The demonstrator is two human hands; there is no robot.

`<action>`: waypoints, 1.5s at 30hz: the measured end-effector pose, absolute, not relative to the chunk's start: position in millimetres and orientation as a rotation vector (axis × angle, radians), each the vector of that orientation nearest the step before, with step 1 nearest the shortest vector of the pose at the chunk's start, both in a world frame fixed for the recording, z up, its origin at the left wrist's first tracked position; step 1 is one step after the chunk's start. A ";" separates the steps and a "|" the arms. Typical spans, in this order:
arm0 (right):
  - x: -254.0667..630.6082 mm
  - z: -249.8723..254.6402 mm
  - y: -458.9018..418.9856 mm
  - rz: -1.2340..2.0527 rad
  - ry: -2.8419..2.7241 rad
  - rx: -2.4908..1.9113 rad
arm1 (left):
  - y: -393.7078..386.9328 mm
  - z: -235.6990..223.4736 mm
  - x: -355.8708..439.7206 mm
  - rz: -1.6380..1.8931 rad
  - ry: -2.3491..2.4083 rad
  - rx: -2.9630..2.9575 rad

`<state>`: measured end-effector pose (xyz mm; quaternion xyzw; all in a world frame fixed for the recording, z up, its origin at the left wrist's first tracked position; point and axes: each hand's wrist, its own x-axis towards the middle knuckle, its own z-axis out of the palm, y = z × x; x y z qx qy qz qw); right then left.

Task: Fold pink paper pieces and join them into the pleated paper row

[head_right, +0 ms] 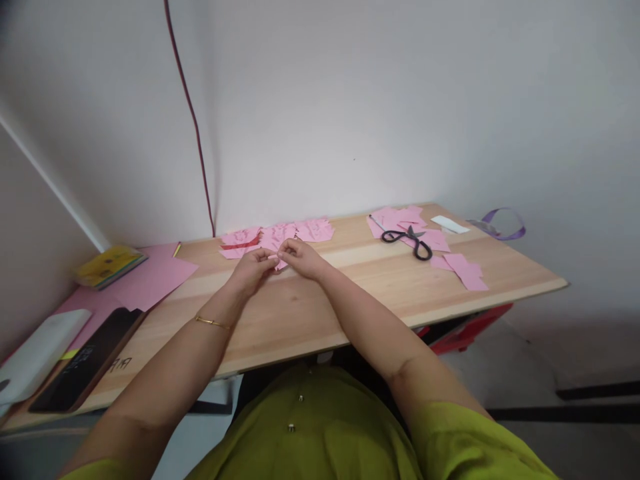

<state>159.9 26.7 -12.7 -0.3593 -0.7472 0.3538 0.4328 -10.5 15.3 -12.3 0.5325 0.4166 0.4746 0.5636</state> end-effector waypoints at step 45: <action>164.6 -6.9 23.9 1.142 -1.849 -0.817 | 16.8 -4.1 -13.2 1.112 0.977 1.080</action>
